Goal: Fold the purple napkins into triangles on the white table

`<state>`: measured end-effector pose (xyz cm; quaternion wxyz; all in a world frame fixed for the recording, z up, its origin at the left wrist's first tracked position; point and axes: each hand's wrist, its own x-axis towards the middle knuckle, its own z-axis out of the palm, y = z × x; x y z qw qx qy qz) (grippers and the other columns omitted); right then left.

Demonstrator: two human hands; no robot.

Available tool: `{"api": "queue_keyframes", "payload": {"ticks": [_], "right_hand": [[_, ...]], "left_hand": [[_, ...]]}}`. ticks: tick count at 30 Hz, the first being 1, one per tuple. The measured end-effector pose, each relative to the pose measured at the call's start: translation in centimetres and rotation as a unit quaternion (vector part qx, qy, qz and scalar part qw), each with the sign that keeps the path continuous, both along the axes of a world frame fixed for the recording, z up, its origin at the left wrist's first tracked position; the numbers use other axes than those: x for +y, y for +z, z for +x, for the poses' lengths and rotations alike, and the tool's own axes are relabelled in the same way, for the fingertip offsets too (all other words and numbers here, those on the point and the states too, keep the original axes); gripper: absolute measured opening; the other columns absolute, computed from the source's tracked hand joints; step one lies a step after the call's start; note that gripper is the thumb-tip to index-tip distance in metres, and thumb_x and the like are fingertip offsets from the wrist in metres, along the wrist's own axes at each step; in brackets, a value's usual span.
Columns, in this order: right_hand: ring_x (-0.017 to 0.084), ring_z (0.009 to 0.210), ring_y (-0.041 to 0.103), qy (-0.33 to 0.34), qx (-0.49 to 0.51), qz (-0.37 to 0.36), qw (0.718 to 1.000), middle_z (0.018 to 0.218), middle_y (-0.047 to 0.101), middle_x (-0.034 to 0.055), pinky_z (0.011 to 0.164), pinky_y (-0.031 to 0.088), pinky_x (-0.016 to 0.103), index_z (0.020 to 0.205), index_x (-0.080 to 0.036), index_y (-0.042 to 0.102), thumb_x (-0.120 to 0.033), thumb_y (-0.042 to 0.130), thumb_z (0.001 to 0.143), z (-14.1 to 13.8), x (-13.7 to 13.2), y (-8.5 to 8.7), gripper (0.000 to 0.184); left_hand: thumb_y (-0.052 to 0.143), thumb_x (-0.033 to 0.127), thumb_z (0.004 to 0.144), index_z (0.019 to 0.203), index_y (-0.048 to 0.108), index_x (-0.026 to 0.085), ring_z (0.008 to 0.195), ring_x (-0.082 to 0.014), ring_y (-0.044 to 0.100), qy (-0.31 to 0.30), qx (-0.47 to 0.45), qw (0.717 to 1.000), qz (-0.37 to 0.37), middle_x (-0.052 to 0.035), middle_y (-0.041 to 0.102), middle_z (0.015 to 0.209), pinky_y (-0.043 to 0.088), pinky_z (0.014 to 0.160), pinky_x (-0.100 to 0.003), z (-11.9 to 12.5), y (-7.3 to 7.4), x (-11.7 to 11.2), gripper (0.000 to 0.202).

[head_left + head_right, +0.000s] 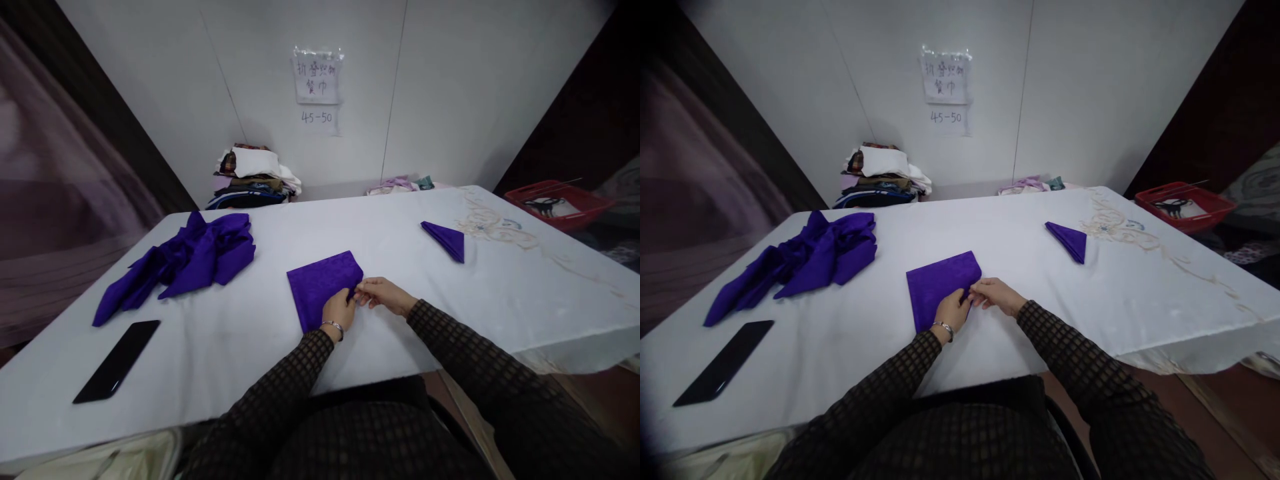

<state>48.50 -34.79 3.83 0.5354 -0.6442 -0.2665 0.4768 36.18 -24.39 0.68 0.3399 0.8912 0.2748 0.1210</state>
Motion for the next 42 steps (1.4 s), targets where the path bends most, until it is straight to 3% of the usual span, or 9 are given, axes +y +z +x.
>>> {"api": "queue_keyframes", "payload": {"ticks": [3,7,10,13,20,29,35,42], "right_hand": [[0.012,0.073,0.061,-0.032,-0.14,0.04,0.989,0.09,0.068,0.0054,0.056,0.048,0.02,0.087,-0.016,0.064,-0.034,0.053,0.082,0.8,0.1,-1.1,0.022],[0.014,0.081,0.06,-0.057,-0.312,0.073,0.946,0.108,0.065,0.0062,0.065,0.049,0.026,0.108,-0.019,0.062,-0.026,0.053,0.078,2.3,0.2,-2.6,0.033],[0.013,0.082,0.058,-0.005,-0.342,0.116,0.933,0.13,0.054,0.0078,0.071,0.049,0.029,0.118,-0.022,0.059,-0.022,0.053,0.076,3.0,0.9,-2.9,0.042],[0.011,0.073,0.056,0.043,-0.354,0.133,0.925,0.135,0.049,0.0089,0.074,0.049,0.031,0.12,-0.023,0.059,-0.022,0.056,0.075,3.2,2.0,-2.6,0.045],[0.011,0.069,0.053,0.065,-0.382,0.178,0.905,0.116,0.058,0.0069,0.069,0.049,0.029,0.105,-0.021,0.065,-0.02,0.056,0.077,3.1,3.5,-2.2,0.03],[0.014,0.079,0.054,0.117,-0.417,0.161,0.887,0.096,0.057,0.0037,0.073,0.047,0.029,0.101,-0.021,0.066,-0.012,0.058,0.075,2.7,3.6,-1.2,0.029],[0.013,0.076,0.051,0.137,-0.439,0.158,0.874,0.092,0.055,0.0023,0.071,0.045,0.027,0.086,-0.019,0.063,-0.008,0.058,0.073,2.8,3.5,-0.7,0.018],[0.014,0.082,0.053,0.123,-0.437,0.2,0.868,0.095,0.056,0.0037,0.072,0.044,0.027,0.077,-0.019,0.059,-0.007,0.057,0.073,2.9,3.3,-1.4,0.013]], "left_hand": [[0.056,0.027,0.079,0.071,0.058,0.017,0.062,-0.0139,0.052,0.053,-0.077,0.988,-0.126,0.001,0.057,0.062,0.039,0.062,-0.025,0.1,-1.1,1.4,0.013],[0.062,0.032,0.075,0.071,0.059,0.016,0.062,-0.0127,0.051,0.056,-0.148,0.961,-0.228,0.0029,0.057,0.06,0.041,0.062,-0.025,-0.2,-2.3,2.3,0.017],[0.063,0.031,0.074,0.074,0.061,0.016,0.064,-0.0132,0.053,0.056,-0.15,0.959,-0.236,0.002,0.059,0.063,0.043,0.064,-0.025,0.0,-2.6,2.3,0.015],[0.063,0.03,0.074,0.078,0.063,0.016,0.066,-0.0138,0.054,0.053,-0.155,0.956,-0.245,0.0016,0.061,0.064,0.044,0.066,-0.026,0.3,-2.7,2.2,0.015],[0.062,0.031,0.074,0.077,0.062,0.016,0.062,-0.0124,0.05,0.051,-0.163,0.948,-0.268,0.0023,0.058,0.062,0.042,0.062,-0.025,0.3,-2.8,2.3,0.015],[0.056,0.031,0.074,0.06,0.046,0.018,0.053,-0.0081,0.033,0.032,-0.126,0.962,-0.239,0.0076,0.039,0.054,0.027,0.052,-0.023,0.1,-1.5,1.8,0.021],[0.054,0.033,0.075,0.062,0.047,0.019,0.055,-0.0093,0.034,0.013,-0.112,0.973,-0.201,0.0066,0.04,0.056,0.027,0.055,-0.024,0.0,-1.4,1.8,0.021],[0.051,0.042,0.079,0.059,0.041,0.019,0.053,-0.0081,0.031,0.019,-0.117,0.974,-0.191,0.0071,0.035,0.054,0.025,0.05,-0.022,0.0,-1.4,1.8,0.033]]}}
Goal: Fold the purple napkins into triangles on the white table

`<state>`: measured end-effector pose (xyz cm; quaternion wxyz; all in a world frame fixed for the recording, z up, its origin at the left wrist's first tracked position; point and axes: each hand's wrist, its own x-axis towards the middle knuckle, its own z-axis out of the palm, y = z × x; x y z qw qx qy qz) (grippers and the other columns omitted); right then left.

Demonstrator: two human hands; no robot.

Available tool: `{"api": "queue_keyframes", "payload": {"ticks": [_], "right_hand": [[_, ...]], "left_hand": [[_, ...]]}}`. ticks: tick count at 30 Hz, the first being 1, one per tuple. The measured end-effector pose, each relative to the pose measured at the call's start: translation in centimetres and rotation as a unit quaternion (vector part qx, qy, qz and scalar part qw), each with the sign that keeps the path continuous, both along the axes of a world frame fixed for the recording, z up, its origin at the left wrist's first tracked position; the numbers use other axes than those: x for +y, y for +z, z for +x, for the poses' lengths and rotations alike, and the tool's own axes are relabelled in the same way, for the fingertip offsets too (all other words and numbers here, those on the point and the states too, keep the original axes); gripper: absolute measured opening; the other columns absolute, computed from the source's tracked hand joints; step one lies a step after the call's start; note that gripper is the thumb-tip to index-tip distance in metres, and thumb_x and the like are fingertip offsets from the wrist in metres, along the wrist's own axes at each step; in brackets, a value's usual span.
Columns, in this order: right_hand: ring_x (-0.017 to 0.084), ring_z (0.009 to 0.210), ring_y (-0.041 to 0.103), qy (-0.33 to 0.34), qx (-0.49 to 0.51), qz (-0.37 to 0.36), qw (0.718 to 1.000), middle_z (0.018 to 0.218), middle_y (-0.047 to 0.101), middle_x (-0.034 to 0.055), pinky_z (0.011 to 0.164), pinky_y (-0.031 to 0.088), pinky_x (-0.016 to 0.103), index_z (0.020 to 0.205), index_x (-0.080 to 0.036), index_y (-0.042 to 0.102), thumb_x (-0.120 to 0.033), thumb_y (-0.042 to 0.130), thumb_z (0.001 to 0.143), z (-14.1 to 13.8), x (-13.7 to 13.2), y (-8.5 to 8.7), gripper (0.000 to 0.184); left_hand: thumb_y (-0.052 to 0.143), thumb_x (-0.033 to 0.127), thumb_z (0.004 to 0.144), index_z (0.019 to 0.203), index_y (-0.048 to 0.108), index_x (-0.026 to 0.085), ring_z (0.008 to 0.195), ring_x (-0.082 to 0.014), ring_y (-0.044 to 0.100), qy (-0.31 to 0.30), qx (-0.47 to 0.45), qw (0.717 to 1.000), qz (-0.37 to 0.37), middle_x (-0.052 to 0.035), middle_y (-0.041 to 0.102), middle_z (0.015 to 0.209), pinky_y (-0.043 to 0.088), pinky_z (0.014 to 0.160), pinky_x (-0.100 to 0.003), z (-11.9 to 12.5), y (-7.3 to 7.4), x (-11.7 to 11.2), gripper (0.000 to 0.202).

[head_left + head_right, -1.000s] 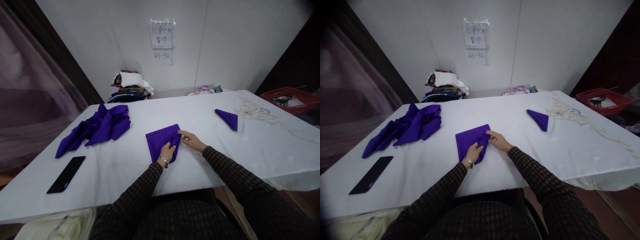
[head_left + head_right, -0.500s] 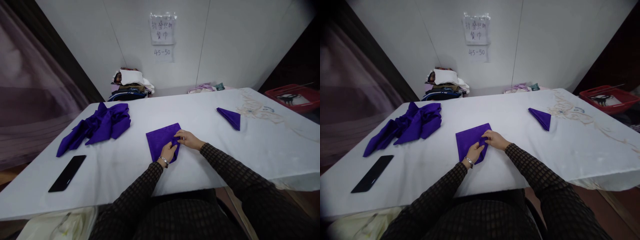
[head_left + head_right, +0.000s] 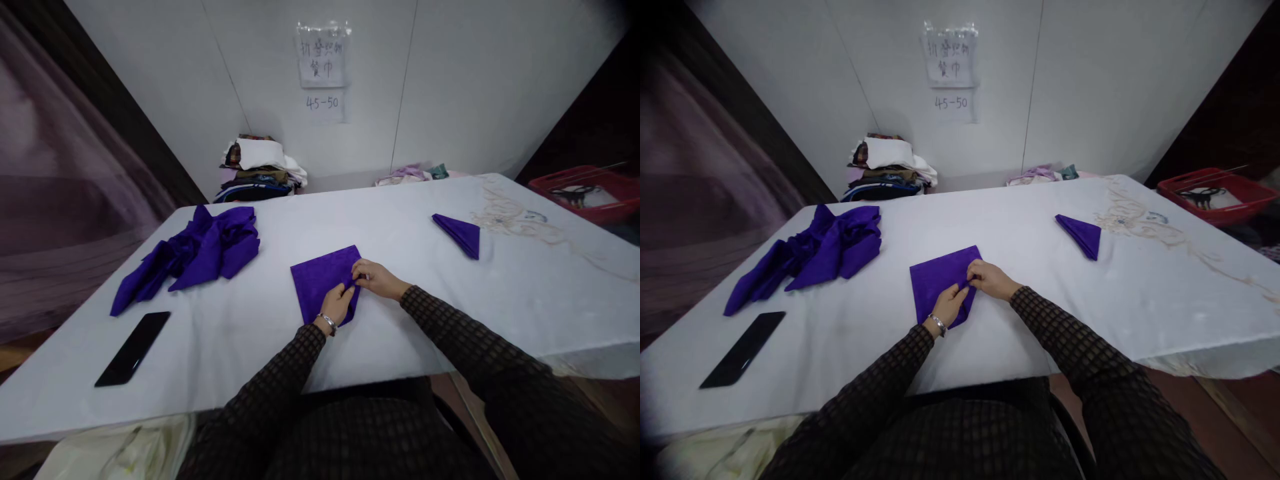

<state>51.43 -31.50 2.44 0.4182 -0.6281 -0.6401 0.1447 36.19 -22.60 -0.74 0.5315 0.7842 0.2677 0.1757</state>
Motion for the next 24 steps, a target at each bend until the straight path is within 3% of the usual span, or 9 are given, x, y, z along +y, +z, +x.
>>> {"api": "queue_keyframes", "payload": {"ticks": [9,13,17,24], "right_hand": [[0.018,0.096,0.057,-0.016,0.028,0.006,0.999,0.122,0.056,0.0084,0.075,0.046,0.031,0.079,-0.02,0.061,-0.016,0.056,0.08,0.2,-1.0,-0.9,0.006],[0.019,0.101,0.058,-0.016,0.035,0.017,0.999,0.122,0.058,0.009,0.078,0.046,0.033,0.08,-0.02,0.062,-0.017,0.055,0.081,0.2,-1.9,-0.9,0.008],[0.019,0.103,0.058,-0.018,0.052,0.018,0.998,0.123,0.058,0.0094,0.077,0.047,0.033,0.083,-0.021,0.062,-0.019,0.054,0.082,0.1,-2.7,-0.8,0.008],[0.019,0.103,0.059,-0.027,0.095,0.009,0.995,0.116,0.063,0.0073,0.085,0.046,0.035,0.082,-0.021,0.062,-0.019,0.055,0.08,0.0,-3.6,-0.8,0.008]], "left_hand": [[0.043,0.042,0.084,0.073,0.057,0.017,0.056,-0.0101,0.043,0.044,-0.053,0.998,0.011,0.0052,0.044,0.058,0.035,0.056,-0.023,0.3,0.3,0.2,0.03],[0.047,0.036,0.084,0.075,0.062,0.018,0.059,-0.0104,0.046,0.062,-0.052,0.994,0.073,0.004,0.053,0.061,0.036,0.058,-0.022,0.3,1.0,0.2,0.024],[0.05,0.028,0.084,0.081,0.066,0.018,0.061,-0.011,0.051,0.033,-0.01,0.986,0.165,0.0019,0.061,0.066,0.037,0.061,-0.022,0.3,1.8,-0.5,0.019],[0.053,0.024,0.086,0.089,0.068,0.022,0.076,-0.0139,0.06,0.009,0.073,0.947,0.313,-0.0012,0.068,0.083,0.04,0.067,-0.024,0.6,3.1,-0.8,0.015]]}}
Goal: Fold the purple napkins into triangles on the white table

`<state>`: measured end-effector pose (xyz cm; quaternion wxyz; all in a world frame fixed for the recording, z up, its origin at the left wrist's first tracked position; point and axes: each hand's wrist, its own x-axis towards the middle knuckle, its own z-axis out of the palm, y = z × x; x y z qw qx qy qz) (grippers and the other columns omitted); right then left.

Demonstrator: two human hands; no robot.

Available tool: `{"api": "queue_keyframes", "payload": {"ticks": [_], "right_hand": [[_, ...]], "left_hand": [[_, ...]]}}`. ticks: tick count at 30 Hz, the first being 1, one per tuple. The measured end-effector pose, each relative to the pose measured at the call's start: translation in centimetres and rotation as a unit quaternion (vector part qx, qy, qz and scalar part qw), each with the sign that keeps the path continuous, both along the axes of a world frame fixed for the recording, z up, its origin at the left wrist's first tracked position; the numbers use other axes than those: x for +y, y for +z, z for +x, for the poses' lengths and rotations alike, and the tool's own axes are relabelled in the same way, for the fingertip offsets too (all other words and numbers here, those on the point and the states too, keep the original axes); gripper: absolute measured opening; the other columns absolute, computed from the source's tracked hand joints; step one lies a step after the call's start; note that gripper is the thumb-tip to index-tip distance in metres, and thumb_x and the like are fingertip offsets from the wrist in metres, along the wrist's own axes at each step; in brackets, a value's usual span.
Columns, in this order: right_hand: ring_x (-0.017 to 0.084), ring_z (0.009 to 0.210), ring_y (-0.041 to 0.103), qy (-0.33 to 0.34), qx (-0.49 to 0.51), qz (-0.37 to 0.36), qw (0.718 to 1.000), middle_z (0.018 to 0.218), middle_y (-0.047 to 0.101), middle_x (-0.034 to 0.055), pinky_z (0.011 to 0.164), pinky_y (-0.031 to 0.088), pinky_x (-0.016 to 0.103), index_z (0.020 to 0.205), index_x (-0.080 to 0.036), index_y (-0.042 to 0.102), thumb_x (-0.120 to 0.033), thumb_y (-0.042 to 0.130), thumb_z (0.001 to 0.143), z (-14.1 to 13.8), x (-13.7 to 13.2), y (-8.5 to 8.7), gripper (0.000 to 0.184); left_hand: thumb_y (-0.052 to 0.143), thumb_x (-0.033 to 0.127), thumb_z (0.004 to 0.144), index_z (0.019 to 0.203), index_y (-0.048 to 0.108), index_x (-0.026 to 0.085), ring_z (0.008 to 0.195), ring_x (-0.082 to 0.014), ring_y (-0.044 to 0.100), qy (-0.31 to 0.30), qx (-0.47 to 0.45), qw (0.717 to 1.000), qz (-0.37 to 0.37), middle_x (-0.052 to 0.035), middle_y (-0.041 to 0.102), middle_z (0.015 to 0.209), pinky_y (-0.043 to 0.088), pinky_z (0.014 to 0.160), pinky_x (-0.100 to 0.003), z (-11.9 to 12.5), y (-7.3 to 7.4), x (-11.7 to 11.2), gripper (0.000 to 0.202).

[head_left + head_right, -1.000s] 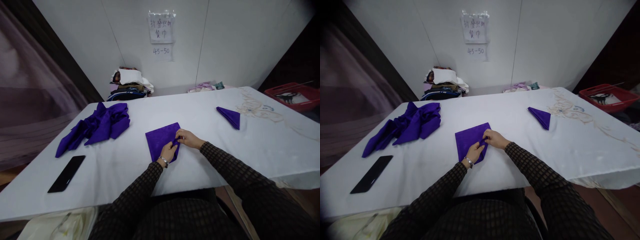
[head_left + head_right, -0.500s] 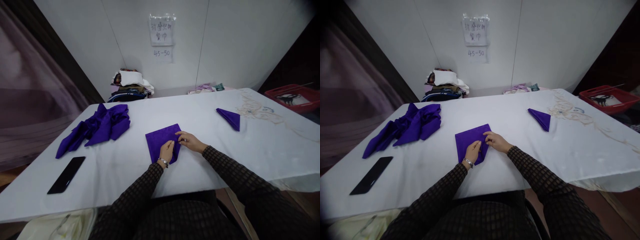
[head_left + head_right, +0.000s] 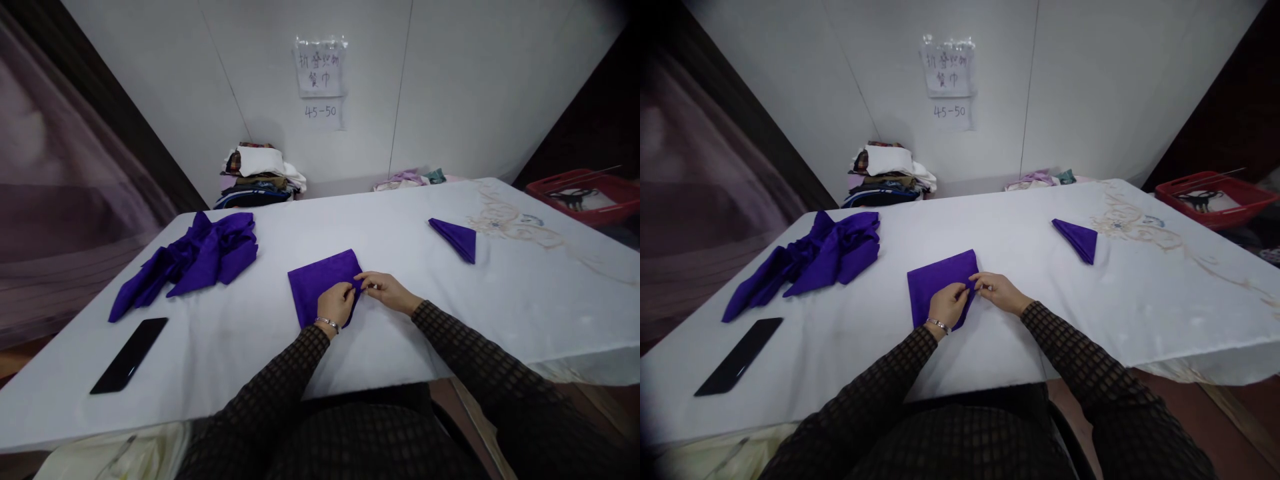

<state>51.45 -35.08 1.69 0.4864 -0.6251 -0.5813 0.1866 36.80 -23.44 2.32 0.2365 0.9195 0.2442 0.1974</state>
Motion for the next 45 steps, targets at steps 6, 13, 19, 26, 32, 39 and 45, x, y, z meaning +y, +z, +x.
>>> {"api": "queue_keyframes", "payload": {"ticks": [6,13,19,26,32,39,45], "right_hand": [[0.02,0.11,0.056,0.002,-0.009,0.005,1.0,0.124,0.059,0.0079,0.092,0.043,0.037,0.079,-0.021,0.062,-0.018,0.056,0.079,-0.1,-0.3,-0.1,0.007],[0.019,0.106,0.057,0.006,0.01,0.008,1.0,0.116,0.061,0.0079,0.09,0.043,0.036,0.079,-0.02,0.062,-0.016,0.056,0.079,-0.3,-0.3,0.1,0.008],[0.016,0.087,0.06,0.003,0.02,0.017,1.0,0.097,0.064,0.0046,0.081,0.046,0.031,0.077,-0.02,0.06,-0.014,0.055,0.078,-0.3,-0.4,0.0,0.008],[0.016,0.085,0.059,-0.003,0.024,0.033,0.999,0.097,0.063,0.0045,0.077,0.046,0.03,0.077,-0.02,0.061,-0.013,0.054,0.077,-0.1,-0.4,-0.1,0.01],[0.015,0.08,0.058,-0.014,0.026,0.022,0.999,0.093,0.063,0.0036,0.072,0.046,0.03,0.077,-0.02,0.06,-0.016,0.055,0.077,-0.1,-0.5,-0.1,0.007],[0.015,0.078,0.057,-0.018,0.03,0.015,0.999,0.087,0.063,0.0022,0.071,0.045,0.028,0.077,-0.02,0.059,-0.013,0.054,0.076,0.0,-0.5,-0.2,0.009],[0.015,0.077,0.056,-0.024,0.039,0.013,0.999,0.085,0.062,0.0017,0.07,0.044,0.028,0.077,-0.02,0.06,-0.014,0.053,0.075,-0.1,-0.5,0.0,0.009]], "left_hand": [[0.049,0.017,0.086,0.088,0.065,0.02,0.079,-0.0156,0.059,-0.018,0.013,0.99,0.138,-0.0027,0.066,0.086,0.04,0.069,-0.026,0.1,1.7,0.6,0.016],[0.052,0.015,0.084,0.086,0.065,0.021,0.079,-0.0146,0.059,-0.067,0.029,0.99,0.12,-0.0013,0.065,0.085,0.042,0.067,-0.025,0.4,0.8,-0.6,0.014],[0.053,0.015,0.083,0.088,0.065,0.021,0.081,-0.0114,0.06,-0.054,-0.016,0.998,0.015,0.001,0.066,0.088,0.044,0.071,-0.023,0.5,0.2,-0.9,0.015],[0.053,0.014,0.082,0.087,0.067,0.021,0.079,-0.0118,0.06,-0.048,-0.028,0.998,-0.035,-0.0002,0.067,0.086,0.044,0.072,-0.023,0.7,0.0,-1.0,0.016],[0.054,0.015,0.082,0.083,0.067,0.02,0.075,-0.0113,0.059,-0.045,-0.046,0.995,-0.072,0.0003,0.066,0.082,0.043,0.069,-0.023,0.7,0.0,-1.1,0.013],[0.054,0.014,0.081,0.083,0.066,0.019,0.075,-0.0111,0.058,-0.062,-0.061,0.993,-0.076,-0.0001,0.065,0.081,0.042,0.07,-0.023,0.7,-0.2,-1.1,0.013],[0.054,0.015,0.082,0.083,0.066,0.019,0.074,-0.011,0.057,-0.064,-0.065,0.992,-0.082,-0.0001,0.064,0.08,0.042,0.069,-0.023,0.7,-0.2,-1.1,0.013]]}}
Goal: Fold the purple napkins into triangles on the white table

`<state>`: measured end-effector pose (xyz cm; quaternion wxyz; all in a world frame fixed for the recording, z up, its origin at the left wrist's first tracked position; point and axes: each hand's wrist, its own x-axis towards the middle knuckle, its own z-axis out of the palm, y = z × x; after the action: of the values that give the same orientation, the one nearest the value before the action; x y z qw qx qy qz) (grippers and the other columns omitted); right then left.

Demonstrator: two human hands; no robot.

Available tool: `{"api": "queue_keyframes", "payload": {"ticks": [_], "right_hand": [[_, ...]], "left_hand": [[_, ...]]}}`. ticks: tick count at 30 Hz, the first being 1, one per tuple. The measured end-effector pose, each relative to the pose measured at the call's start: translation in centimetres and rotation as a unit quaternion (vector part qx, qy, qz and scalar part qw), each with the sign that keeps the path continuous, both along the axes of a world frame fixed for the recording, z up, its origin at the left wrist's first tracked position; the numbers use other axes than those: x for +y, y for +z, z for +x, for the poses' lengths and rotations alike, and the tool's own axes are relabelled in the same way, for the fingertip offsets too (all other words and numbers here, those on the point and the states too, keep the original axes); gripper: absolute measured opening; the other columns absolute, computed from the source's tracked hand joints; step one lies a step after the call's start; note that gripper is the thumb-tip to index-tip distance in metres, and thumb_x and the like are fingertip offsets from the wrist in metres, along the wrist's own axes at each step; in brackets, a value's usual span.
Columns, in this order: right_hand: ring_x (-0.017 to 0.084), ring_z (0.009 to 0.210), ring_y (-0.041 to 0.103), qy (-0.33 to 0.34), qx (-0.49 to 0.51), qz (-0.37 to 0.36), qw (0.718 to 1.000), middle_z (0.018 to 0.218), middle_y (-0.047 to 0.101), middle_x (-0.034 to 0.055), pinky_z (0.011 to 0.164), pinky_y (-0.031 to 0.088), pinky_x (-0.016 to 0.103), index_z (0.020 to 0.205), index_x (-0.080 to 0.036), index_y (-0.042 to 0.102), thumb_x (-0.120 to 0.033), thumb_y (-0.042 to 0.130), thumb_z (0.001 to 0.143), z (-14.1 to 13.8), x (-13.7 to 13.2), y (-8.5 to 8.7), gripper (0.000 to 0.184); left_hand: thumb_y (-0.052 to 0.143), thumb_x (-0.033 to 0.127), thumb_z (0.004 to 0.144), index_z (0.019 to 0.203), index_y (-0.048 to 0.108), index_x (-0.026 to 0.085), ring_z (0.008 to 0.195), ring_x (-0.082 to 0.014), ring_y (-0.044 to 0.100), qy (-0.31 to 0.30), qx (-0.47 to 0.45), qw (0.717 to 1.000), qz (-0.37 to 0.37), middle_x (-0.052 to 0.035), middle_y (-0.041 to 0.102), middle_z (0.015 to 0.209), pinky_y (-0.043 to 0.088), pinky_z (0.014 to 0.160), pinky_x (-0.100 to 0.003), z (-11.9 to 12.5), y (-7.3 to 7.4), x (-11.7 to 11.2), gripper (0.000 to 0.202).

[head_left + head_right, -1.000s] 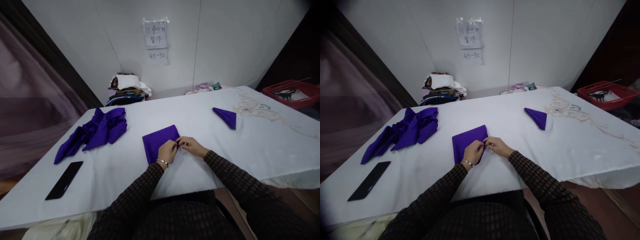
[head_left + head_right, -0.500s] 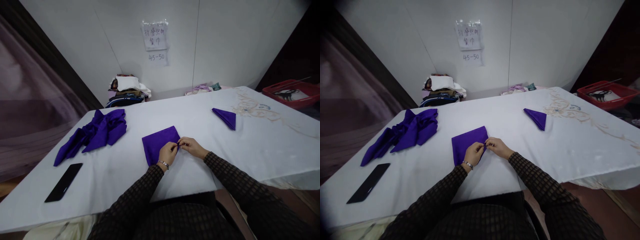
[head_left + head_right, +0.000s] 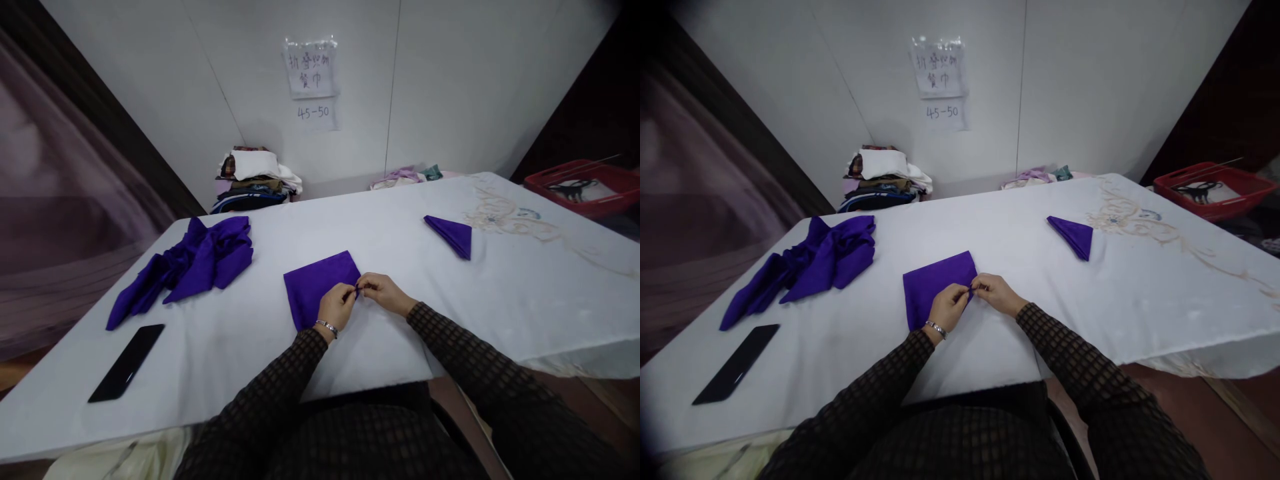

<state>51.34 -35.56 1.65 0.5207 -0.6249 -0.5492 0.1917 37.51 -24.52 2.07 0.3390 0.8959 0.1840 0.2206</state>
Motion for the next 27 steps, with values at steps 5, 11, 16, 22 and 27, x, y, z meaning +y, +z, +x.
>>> {"api": "queue_keyframes", "payload": {"ticks": [5,11,16,22,27], "right_hand": [[0.012,0.067,0.053,-0.009,0.036,-0.024,0.999,0.079,0.06,-0.0006,0.063,0.045,0.025,0.087,-0.02,0.062,-0.014,0.054,0.073,0.0,0.0,-0.5,0.018],[0.015,0.078,0.059,-0.004,-0.03,0.006,1.0,0.09,0.063,0.003,0.072,0.049,0.029,0.104,-0.022,0.064,-0.016,0.054,0.077,0.5,0.2,-1.6,0.029],[0.017,0.097,0.059,-0.003,-0.147,0.03,0.989,0.106,0.062,0.0066,0.083,0.048,0.033,0.091,-0.022,0.065,-0.012,0.048,0.081,0.4,-0.8,-1.7,0.022],[0.017,0.097,0.06,-0.033,-0.207,0.021,0.978,0.109,0.061,0.0074,0.082,0.05,0.033,0.093,-0.022,0.064,-0.01,0.046,0.083,-0.2,-2.5,-1.6,0.024],[0.018,0.091,0.06,-0.021,-0.253,0.006,0.967,0.1,0.064,0.0075,0.078,0.051,0.033,0.09,-0.022,0.064,-0.011,0.047,0.084,-0.2,-3.3,-2.6,0.021]], "left_hand": [[0.052,0.016,0.083,0.085,0.067,0.02,0.077,-0.0119,0.058,-0.01,0.007,1.0,0.005,-0.0012,0.065,0.082,0.043,0.071,-0.024,0.0,0.1,-0.1,0.015],[0.051,0.018,0.085,0.086,0.068,0.02,0.079,-0.0127,0.059,-0.036,0.009,0.999,0.0,-0.0018,0.067,0.084,0.045,0.073,-0.024,-0.2,0.2,-0.1,0.017],[0.047,0.027,0.089,0.096,0.068,0.019,0.089,-0.0149,0.062,-0.051,0.045,0.998,0.012,-0.004,0.069,0.095,0.047,0.082,-0.028,-0.6,-0.1,1.9,0.023],[0.049,0.043,0.088,0.131,0.05,0.022,0.136,-0.0279,0.031,-0.009,0.239,0.958,0.16,-0.0101,0.04,0.145,0.022,0.109,-0.051,-2.1,-2.0,7.6,0.048],[0.036,0.05,0.091,0.14,0.036,0.022,0.14,-0.0285,0.02,0.065,0.324,0.927,0.175,-0.0109,0.026,0.152,0.018,0.109,-0.056,-3.5,-2.4,12.3,0.056]]}}
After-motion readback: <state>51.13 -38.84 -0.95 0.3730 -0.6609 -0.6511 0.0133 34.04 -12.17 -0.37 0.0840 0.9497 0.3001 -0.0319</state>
